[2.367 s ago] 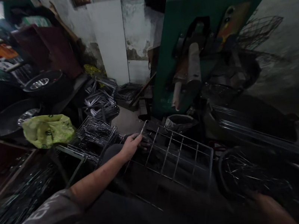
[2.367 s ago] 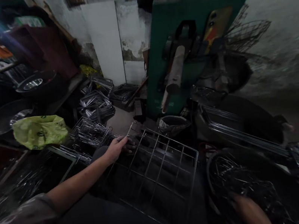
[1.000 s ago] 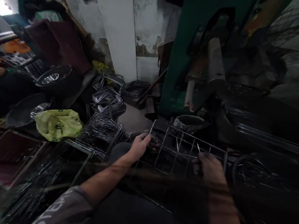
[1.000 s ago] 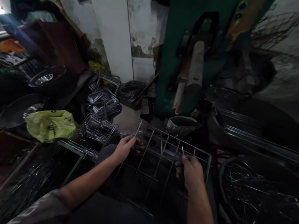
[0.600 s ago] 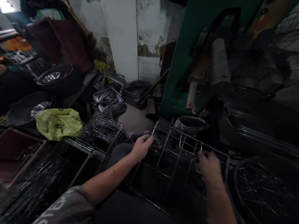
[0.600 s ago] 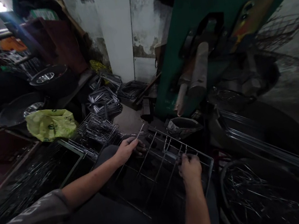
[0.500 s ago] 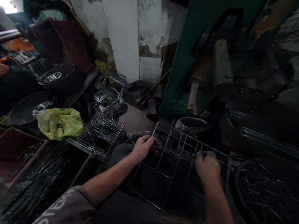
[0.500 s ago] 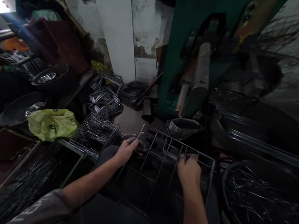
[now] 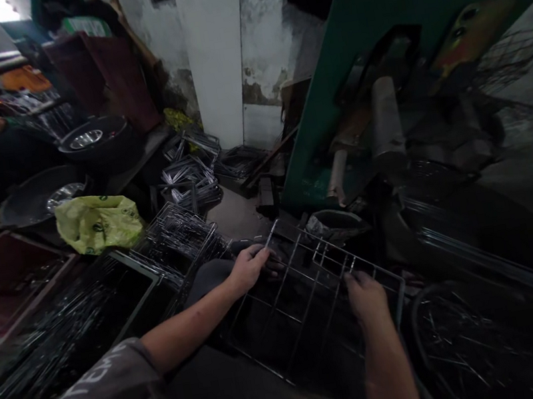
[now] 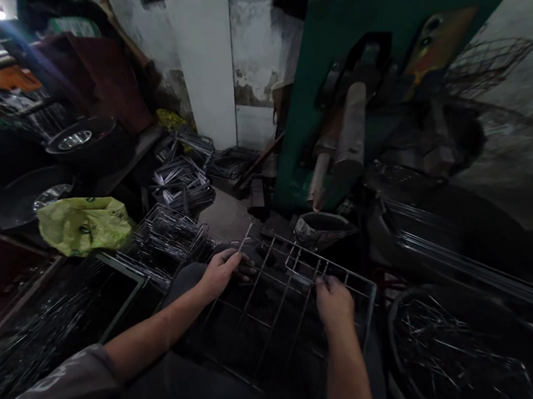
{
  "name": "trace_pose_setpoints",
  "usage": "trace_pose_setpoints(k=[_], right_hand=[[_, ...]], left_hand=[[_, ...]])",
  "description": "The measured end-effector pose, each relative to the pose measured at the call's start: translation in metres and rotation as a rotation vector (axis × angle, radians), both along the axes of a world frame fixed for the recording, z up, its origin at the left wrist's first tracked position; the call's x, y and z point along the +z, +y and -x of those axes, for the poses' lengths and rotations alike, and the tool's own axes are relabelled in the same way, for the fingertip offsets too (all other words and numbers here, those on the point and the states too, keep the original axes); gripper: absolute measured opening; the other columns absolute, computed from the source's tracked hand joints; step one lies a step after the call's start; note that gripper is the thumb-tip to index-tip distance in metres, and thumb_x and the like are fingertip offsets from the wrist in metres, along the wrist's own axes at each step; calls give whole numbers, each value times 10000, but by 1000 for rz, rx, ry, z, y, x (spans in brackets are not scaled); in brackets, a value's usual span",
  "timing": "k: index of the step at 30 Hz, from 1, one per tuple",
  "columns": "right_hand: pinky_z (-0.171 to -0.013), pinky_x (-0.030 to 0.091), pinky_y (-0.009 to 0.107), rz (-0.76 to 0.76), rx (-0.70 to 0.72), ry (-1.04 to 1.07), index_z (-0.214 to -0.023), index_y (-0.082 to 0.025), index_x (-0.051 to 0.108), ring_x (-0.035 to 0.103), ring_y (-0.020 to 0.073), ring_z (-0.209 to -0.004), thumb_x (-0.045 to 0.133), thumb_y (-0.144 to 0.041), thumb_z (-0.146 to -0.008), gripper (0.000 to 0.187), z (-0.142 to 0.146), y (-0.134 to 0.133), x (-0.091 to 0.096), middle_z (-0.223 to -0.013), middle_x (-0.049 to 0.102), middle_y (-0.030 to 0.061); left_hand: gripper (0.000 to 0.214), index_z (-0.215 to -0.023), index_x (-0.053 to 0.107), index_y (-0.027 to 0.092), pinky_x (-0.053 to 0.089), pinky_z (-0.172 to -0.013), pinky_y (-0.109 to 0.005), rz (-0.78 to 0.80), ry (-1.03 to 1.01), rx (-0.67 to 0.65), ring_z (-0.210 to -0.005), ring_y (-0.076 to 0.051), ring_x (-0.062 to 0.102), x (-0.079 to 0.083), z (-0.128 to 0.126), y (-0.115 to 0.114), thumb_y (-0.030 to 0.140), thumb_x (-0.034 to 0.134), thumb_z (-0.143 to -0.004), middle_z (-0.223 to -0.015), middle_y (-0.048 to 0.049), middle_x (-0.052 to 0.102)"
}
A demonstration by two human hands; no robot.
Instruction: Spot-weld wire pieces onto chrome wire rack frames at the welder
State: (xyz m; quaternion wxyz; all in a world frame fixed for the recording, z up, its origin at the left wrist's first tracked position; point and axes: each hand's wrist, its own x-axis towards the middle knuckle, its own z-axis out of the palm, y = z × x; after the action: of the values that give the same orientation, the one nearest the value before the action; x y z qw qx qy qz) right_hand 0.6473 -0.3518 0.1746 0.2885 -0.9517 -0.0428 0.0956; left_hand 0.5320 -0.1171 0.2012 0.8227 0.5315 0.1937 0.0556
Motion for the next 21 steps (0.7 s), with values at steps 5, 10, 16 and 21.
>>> trace_pose_setpoints(k=[5,10,16,21], right_hand=[[-691,418,305,16,-55,-16,-915,-90,643,582,237,-783,384,-324,-809,364,8,6,4,-842,649,154],[-693,408,304,68,-32,-77,-924,-97,629,571,230,-781,346,-297,-849,355,12,7,4,-844,638,150],[-674,396,293,47,-31,-88,-951,-89,619,564,229,-785,353,-277,-869,335,15,11,6,-868,636,150],[-641,366,285,91,-45,-123,-1032,-78,599,564,221,-761,353,-266,-913,332,15,26,30,-884,637,144]], left_hand=[[498,-837,569,108,551,-558,-267,11,3,0,-719,-214,700,2,3,0,574,686,-707,-882,-125,696],[494,-829,569,108,545,-534,-259,33,-3,15,-699,-207,697,4,3,-1,569,692,-701,-887,-119,691],[500,-822,573,114,557,-553,-276,77,1,34,-695,-212,696,4,6,-1,572,711,-677,-863,-105,696],[473,-834,575,124,554,-570,-279,157,-20,94,-708,-217,699,14,11,5,529,748,-661,-864,-95,702]])
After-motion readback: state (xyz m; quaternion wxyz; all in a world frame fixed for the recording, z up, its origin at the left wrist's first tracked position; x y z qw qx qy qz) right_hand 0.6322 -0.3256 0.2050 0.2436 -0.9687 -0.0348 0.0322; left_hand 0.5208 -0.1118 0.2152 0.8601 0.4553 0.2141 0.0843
